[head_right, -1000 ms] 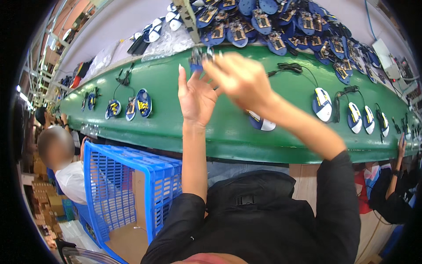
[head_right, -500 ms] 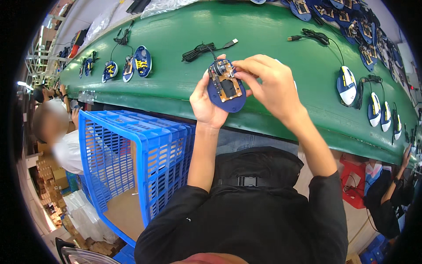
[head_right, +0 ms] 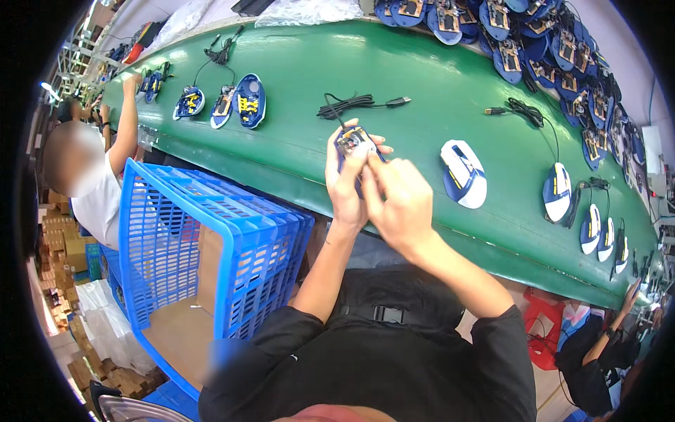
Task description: Assembling a computer mouse by placing the internal PCB and cable into the bottom shell and snapping the top shell on.
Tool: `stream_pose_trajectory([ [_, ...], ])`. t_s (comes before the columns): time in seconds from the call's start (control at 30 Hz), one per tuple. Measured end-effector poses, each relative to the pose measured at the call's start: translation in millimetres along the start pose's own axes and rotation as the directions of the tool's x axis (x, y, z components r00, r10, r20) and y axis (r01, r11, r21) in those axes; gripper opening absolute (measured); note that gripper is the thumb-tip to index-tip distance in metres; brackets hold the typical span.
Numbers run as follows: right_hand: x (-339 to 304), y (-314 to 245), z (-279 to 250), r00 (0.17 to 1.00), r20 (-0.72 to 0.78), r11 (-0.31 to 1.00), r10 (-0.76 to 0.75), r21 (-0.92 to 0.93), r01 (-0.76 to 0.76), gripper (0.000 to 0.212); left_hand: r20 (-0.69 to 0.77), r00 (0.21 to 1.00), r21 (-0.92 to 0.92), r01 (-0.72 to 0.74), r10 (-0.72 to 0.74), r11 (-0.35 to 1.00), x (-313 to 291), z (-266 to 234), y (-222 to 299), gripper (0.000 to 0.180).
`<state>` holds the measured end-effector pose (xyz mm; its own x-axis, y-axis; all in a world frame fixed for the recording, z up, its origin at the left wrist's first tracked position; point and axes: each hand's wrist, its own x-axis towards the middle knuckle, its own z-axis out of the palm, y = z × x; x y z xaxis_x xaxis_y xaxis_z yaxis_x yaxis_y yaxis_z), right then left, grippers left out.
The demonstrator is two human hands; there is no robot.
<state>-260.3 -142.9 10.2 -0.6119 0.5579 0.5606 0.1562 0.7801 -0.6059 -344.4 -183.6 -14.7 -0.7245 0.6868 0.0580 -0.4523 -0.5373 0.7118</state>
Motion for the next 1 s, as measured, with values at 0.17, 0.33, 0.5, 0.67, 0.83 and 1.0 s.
stream_pose_trajectory([
  [0.17, 24.5, 2.9, -8.7, 0.845, 0.533, 0.986, 0.027, 0.126, -0.111, 0.022, -0.080, 0.987, -0.179, 0.126, -0.142, 0.976, 11.9, -20.6, 2.3, 0.049],
  [0.33, 174.3, 23.8, 19.7, 0.910, 0.411, 0.996, 0.053, 0.044, -0.078, 0.029, -0.155, 0.973, -0.252, 0.132, -0.174, 0.959, 15.0, -26.5, 16.4, 0.040],
  [0.5, 326.3, 109.8, 158.7, 0.929, 0.262, 0.909, -0.263, -0.256, 0.329, 0.025, -0.075, 0.958, -0.293, 0.246, -0.279, 0.924, 17.6, -27.1, 10.5, 0.035],
  [0.67, 400.6, 185.5, 246.9, 0.964, 0.225, 0.864, -0.140, -0.448, 0.230, 0.024, -0.021, 0.939, -0.380, 0.309, -0.342, 0.872, 17.7, -19.3, 6.8, 0.035],
  [0.83, 388.2, 164.4, 298.5, 0.972, 0.225, 0.962, -0.062, -0.246, 0.119, 0.023, -0.091, 0.931, -0.399, 0.291, -0.353, 0.869, 13.1, -42.0, 13.9, 0.034],
  [1.0, 408.7, 171.3, 240.0, 0.970, 0.033, 0.891, -0.240, -0.389, 0.233, 0.021, -0.040, 0.920, -0.415, 0.339, -0.389, 0.844, 19.6, -33.6, 5.6, 0.035],
])
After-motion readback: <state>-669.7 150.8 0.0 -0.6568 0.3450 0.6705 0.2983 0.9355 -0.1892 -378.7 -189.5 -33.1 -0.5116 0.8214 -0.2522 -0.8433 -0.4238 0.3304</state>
